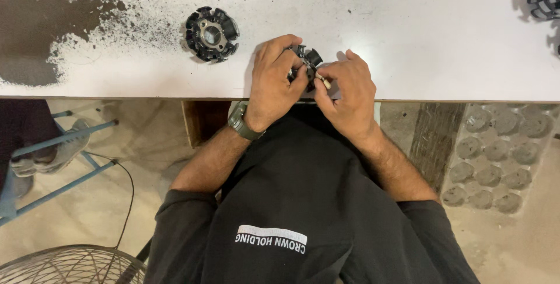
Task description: The person sits at a workbench fitting black plastic components onto metal hub parts one at a time, pressing each piece into place by hand and using a small hand tool to help seat them, then setting the finished assembly aside and picking up the next part.
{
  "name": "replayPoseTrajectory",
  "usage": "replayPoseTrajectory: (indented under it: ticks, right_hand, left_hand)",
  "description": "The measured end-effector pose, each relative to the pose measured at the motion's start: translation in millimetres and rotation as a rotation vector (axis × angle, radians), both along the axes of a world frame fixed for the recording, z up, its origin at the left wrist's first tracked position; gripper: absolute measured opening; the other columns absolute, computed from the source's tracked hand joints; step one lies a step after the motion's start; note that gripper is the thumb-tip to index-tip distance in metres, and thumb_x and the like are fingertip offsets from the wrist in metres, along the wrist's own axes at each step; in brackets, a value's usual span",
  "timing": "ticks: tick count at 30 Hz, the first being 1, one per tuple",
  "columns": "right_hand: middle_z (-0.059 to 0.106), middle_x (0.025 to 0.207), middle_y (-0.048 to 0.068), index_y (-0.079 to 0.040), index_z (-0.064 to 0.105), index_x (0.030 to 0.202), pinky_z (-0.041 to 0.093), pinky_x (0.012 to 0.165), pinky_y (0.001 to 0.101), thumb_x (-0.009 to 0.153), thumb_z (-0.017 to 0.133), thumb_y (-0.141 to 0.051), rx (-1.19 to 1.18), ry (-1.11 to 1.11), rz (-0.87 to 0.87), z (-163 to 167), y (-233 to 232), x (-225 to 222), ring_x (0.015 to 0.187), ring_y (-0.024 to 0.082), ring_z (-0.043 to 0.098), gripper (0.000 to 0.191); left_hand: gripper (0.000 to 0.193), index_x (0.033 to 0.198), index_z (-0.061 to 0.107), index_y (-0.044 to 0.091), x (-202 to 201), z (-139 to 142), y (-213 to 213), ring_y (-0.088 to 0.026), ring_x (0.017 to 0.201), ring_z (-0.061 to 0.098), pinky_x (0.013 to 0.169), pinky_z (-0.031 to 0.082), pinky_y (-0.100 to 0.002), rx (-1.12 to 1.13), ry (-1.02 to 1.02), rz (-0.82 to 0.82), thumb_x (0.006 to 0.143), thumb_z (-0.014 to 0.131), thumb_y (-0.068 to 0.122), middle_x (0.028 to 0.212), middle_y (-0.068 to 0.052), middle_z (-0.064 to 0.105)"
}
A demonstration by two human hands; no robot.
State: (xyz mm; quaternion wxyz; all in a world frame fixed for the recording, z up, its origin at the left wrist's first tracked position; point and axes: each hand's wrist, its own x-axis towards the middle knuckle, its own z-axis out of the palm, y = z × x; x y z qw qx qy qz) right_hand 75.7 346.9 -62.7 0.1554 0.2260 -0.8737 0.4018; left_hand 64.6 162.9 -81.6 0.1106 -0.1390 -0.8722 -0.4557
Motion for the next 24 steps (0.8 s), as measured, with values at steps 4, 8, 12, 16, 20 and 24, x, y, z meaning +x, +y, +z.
replayPoseTrajectory:
  ticks: [4,8,12,16,20,24]
  right_hand:
    - [0.07,0.101,0.006,-0.007,0.064,0.108,0.048,0.113,0.0541,0.086,0.08,0.002,0.071,0.06,0.008,0,-3,0,0.102,0.028,0.069,0.029]
    - [0.069,0.101,0.006,-0.008,0.065,0.109,0.048,0.113,0.0529,0.086,0.081,0.001,0.128,0.061,-0.004,2,-5,-1,0.106,0.031,0.068,0.029]
    - [0.069,0.103,0.007,-0.008,0.066,0.11,0.048,0.113,0.0516,0.087,0.081,0.001,0.168,0.046,-0.016,5,-8,-1,0.112,0.034,0.068,0.029]
    - [0.067,0.1,0.009,-0.007,0.066,0.108,0.048,0.112,0.0524,0.087,0.081,0.0,0.25,0.026,-0.007,9,-7,-2,0.112,0.037,0.067,0.027]
    - [0.069,0.099,0.011,-0.005,0.064,0.107,0.049,0.112,0.0541,0.089,0.077,0.002,0.115,0.074,-0.032,9,-4,-1,0.105,0.036,0.068,0.023]
    - [0.066,0.091,0.01,-0.003,0.063,0.105,0.051,0.112,0.0555,0.093,0.074,0.005,-0.028,-0.004,-0.059,3,-4,-2,0.087,0.03,0.067,0.019]
  left_hand:
    - [0.014,0.089,0.063,0.005,1,-1,0,-0.034,0.124,0.055,0.108,0.043,-0.048,0.017,0.025,0.018,0.084,0.076,0.005,0.134,-0.01,0.06]
    - [0.015,0.089,0.062,0.005,2,-4,0,-0.034,0.125,0.055,0.108,0.043,-0.048,0.022,0.033,0.023,0.084,0.076,0.004,0.134,-0.009,0.06]
    - [0.015,0.09,0.063,0.005,1,-5,1,-0.034,0.126,0.055,0.109,0.042,-0.049,0.018,0.035,0.023,0.085,0.076,0.004,0.134,-0.009,0.06]
    - [0.015,0.09,0.062,0.005,2,4,-1,-0.033,0.124,0.056,0.107,0.044,-0.047,0.042,0.035,0.028,0.084,0.076,0.004,0.134,-0.01,0.06]
    - [0.019,0.098,0.061,0.005,4,20,-19,-0.035,0.122,0.054,0.102,0.047,-0.046,-0.003,0.122,0.073,0.087,0.077,0.006,0.135,-0.014,0.054]
    - [0.026,0.104,0.061,0.004,-1,26,-26,-0.035,0.115,0.055,0.097,0.048,-0.048,-0.21,0.15,-0.05,0.087,0.08,0.013,0.128,-0.013,0.052]
